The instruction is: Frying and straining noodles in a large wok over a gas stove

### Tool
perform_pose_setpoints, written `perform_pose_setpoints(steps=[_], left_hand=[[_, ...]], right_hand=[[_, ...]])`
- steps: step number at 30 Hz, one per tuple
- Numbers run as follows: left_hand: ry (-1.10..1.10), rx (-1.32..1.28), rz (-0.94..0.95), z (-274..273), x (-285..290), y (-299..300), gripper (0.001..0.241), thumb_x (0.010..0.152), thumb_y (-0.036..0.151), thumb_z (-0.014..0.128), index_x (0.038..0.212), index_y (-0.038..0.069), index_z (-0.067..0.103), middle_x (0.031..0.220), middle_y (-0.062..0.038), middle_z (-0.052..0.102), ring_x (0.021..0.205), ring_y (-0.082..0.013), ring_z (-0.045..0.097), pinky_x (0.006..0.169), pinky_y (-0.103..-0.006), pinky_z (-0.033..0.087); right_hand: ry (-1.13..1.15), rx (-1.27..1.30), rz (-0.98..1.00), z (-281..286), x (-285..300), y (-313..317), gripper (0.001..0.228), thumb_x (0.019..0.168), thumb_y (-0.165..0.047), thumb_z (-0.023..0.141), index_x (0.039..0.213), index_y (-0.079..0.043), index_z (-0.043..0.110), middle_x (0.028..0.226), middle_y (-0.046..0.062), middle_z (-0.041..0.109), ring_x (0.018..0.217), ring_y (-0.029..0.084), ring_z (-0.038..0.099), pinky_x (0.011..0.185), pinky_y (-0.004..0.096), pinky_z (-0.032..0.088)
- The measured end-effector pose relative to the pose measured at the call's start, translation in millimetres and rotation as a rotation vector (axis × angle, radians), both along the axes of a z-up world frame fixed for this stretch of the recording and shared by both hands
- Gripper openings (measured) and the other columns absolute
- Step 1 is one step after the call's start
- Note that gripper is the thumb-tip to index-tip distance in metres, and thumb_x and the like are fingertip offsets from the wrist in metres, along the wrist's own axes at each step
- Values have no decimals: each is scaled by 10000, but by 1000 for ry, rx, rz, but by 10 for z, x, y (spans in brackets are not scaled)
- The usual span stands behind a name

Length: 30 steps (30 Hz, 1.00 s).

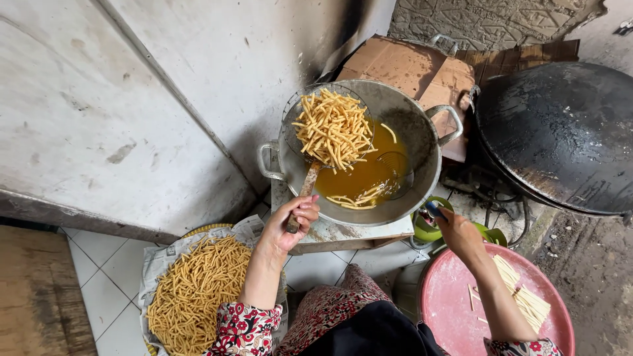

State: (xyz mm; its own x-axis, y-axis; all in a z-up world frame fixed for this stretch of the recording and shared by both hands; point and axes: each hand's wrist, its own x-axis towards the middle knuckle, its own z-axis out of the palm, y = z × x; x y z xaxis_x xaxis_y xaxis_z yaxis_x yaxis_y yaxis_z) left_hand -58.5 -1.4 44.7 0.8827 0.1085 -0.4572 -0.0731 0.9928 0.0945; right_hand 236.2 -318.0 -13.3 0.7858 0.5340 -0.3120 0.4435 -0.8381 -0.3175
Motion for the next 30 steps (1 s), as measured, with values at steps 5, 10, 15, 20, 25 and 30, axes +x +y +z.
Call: perform_pose_setpoints(steps=[5, 10, 15, 20, 25, 30], left_hand=[[-12, 6, -11, 117, -9, 33, 229, 1000, 77, 589, 1200, -35, 590, 819, 58, 401, 623, 43, 455, 526, -94, 505], [-19, 33, -19, 237, -28, 73, 241, 1001, 79, 589, 1211, -39, 589, 821, 58, 401, 628, 42, 457, 527, -97, 507], [-14, 24, -29, 234, -40, 119, 242, 998, 77, 588, 1216, -30, 591, 812, 63, 397, 624, 47, 456, 525, -85, 491], [-2, 21, -21, 300, -52, 137, 256, 993, 71, 598, 1226, -36, 591, 809, 68, 394, 626, 52, 451, 527, -81, 491], [24, 24, -17, 268, -77, 188, 285, 990, 63, 597, 1255, -40, 572, 800, 66, 401, 615, 48, 453, 520, -80, 486], [-2, -24, -4, 388, -108, 193, 244, 992, 54, 589, 1217, -40, 595, 792, 58, 408, 613, 33, 456, 509, -96, 490]], right_hand=[[276, 153, -27, -507, -134, 110, 414, 1015, -330, 578, 1398, -203, 669, 822, 240, 756, 784, 386, 748, 758, 473, 586], [400, 262, -48, -576, -362, 370, 410, 999, -267, 589, 1366, -110, 681, 706, 176, 703, 607, 283, 654, 604, 379, 543], [500, 369, -101, -872, -513, 600, 425, 968, -320, 615, 1322, -104, 705, 619, 121, 673, 442, 206, 596, 457, 338, 495], [956, 765, -323, -715, -668, 747, 391, 1010, -158, 546, 1286, 114, 600, 595, 42, 386, 338, 105, 341, 270, 247, 268], [1173, 910, -429, -647, -579, 657, 207, 1032, -164, 523, 961, 12, 604, 627, -49, 297, 380, 24, 249, 290, 192, 222], [1014, 999, -496, -638, -326, 598, 277, 1037, -197, 570, 1137, 61, 577, 622, -25, 308, 367, 28, 267, 252, 206, 207]])
